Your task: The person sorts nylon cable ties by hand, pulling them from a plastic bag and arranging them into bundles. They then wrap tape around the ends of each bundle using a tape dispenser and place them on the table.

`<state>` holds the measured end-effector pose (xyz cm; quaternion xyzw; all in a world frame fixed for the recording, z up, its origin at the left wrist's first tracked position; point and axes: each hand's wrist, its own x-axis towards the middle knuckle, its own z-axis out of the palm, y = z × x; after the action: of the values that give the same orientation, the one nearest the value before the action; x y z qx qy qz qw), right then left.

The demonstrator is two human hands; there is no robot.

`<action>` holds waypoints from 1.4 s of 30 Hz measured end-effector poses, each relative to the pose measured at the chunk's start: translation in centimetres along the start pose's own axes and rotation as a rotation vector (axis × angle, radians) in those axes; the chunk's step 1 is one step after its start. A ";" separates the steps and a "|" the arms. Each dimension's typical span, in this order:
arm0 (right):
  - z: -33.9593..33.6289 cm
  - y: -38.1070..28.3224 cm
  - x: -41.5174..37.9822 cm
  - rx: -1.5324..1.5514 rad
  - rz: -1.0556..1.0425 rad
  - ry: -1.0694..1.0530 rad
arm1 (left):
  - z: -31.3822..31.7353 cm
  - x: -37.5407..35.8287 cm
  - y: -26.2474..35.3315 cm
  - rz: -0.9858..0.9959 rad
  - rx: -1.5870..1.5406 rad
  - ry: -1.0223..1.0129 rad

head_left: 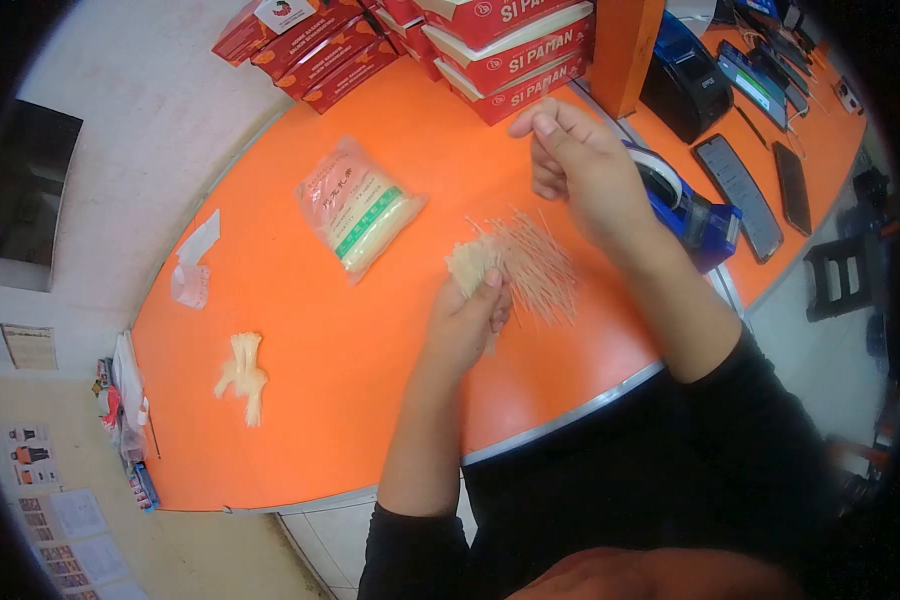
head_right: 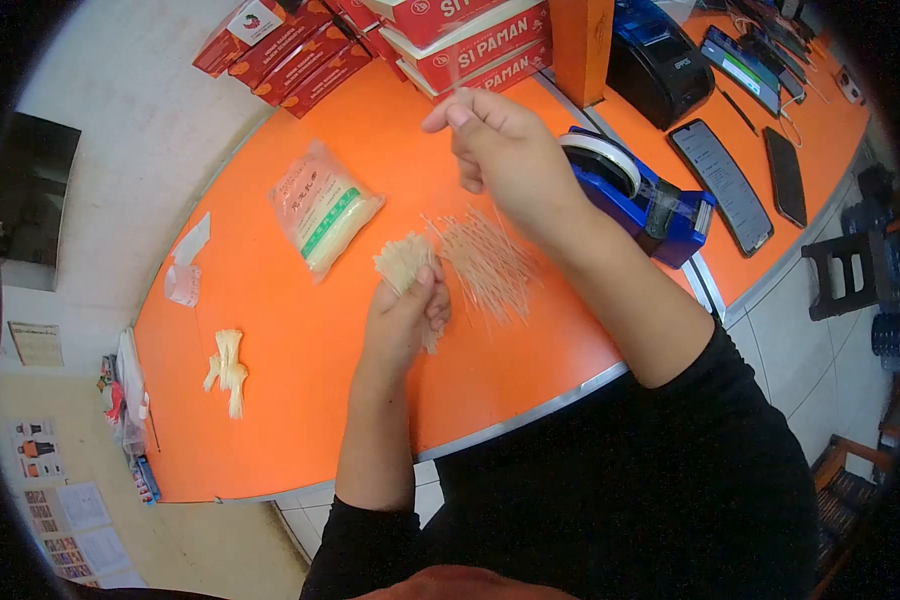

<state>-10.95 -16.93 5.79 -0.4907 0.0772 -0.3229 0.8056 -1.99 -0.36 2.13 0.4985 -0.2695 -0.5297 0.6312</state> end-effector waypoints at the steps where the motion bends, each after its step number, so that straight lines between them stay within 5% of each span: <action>1: 0.4 0.0 -0.1 0.001 0.001 -0.002 | 0.0 0.0 0.2 0.029 -0.008 0.030; 3: 1.8 0.2 -0.6 -0.484 -0.021 0.007 | -0.4 -0.1 0.3 0.049 -0.021 0.052; 4: 2.1 0.3 -0.8 -0.485 -0.022 0.008 | -0.4 -0.1 0.2 0.069 -0.035 0.072; 6: 2.5 0.6 -1.0 -0.905 0.191 -0.312 | -0.2 -0.1 0.2 0.084 -0.017 0.081; 15: 2.1 1.7 -0.5 -0.502 0.030 0.060 | -0.3 0.1 -0.5 0.047 0.144 0.029; 28: 2.8 2.2 -0.9 -0.368 0.118 -0.094 | -0.1 0.2 -0.4 0.091 0.175 0.147; 31: 2.4 1.9 -1.0 -0.450 0.143 -0.042 | 0.1 0.1 -0.3 0.063 0.159 0.132; 36: 2.6 1.2 -0.1 -0.023 0.035 0.250 | 0.0 -0.1 0.2 0.068 0.036 0.115; 40: 1.8 0.8 -0.7 -0.032 0.274 0.001 | -0.2 -0.1 0.3 0.099 -0.049 0.103; 42: 2.5 1.0 -0.9 -0.569 0.179 -0.107 | 0.0 -0.2 0.4 0.104 -0.050 0.106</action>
<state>-10.11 -14.21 6.08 -0.7042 0.1650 -0.1899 0.6639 -1.86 -0.22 2.50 0.4954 -0.2478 -0.4755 0.6835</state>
